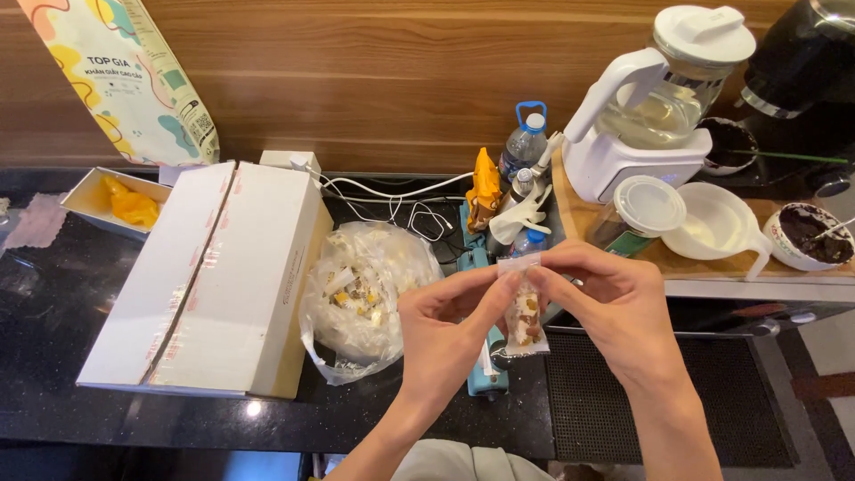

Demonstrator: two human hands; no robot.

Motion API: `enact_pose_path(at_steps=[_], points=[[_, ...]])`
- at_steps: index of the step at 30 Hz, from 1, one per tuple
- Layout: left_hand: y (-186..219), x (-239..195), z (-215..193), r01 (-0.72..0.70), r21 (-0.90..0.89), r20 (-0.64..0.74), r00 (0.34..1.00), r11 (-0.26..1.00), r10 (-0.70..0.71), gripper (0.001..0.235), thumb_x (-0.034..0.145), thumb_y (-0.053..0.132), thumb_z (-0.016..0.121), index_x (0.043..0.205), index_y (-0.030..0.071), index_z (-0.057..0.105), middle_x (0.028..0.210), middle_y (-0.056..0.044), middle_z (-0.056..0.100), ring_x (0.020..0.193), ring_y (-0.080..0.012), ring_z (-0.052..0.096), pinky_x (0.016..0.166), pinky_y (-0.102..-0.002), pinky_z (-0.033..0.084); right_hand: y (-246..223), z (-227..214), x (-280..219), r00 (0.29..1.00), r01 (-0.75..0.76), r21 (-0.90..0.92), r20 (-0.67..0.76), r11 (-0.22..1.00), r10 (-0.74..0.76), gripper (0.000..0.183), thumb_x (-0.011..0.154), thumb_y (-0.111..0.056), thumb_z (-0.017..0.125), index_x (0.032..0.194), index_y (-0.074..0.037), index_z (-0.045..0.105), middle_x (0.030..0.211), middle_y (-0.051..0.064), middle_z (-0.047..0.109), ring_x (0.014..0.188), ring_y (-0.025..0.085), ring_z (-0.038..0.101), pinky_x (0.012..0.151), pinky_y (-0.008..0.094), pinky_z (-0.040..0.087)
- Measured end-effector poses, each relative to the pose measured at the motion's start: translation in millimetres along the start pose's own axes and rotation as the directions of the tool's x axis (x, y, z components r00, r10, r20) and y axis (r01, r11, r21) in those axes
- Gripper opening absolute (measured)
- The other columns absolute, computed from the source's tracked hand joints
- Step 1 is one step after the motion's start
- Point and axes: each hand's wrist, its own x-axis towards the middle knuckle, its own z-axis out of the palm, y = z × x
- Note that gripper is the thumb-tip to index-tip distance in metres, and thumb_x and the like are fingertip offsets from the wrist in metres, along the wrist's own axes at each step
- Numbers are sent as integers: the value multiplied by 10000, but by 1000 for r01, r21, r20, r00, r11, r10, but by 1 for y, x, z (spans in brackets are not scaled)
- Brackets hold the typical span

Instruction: Sealing small plastic bags containing pastries using a manual impulse heat sealer and placing them into a box.

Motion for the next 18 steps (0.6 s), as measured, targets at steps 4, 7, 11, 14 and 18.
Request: enact_pose_path(at_steps=[4,7,11,14,18], points=[[8,1,8,46,154,32,998,987,-52,167,994,166,859,1065,28,923,791,-105,871,591,-146,774,576,-294,712,-2,-6,-10,999,24,-26,-48,999,-25,73,964,36,837,1033,43,857,938,167,788,799,212,702,703,284,629],[-6,-1,15,21,255,142,988,967,-59,156,1000,170,851,1063,47,922,894,-97,910,705,-124,819,631,-267,710,-2,-28,-26,995,3,-44,-95,999,-8,75,959,53,838,1033,48,850,944,160,782,799,204,715,731,278,626],[-41,-12,40,-130,336,400,916,933,-17,87,1035,75,824,1077,74,900,1065,-98,919,955,-123,853,764,-229,681,-5,-72,-69,989,-3,-226,-143,974,-31,89,975,75,825,1051,30,832,994,167,773,849,243,763,754,284,698],[-66,-22,68,-118,290,596,798,950,-82,99,1048,69,819,1114,85,891,1024,-82,873,912,-152,813,838,-249,668,-4,-106,-114,978,-129,-340,-200,932,62,39,988,-23,834,958,-10,812,990,105,788,885,171,769,791,249,638],[-107,-39,105,67,451,683,616,890,-393,192,1041,193,807,1207,186,904,1107,-8,873,1001,-100,800,760,-229,664,31,-149,-191,859,-379,-326,-471,866,199,65,987,-58,848,935,-19,858,957,72,813,788,140,714,683,245,587]])
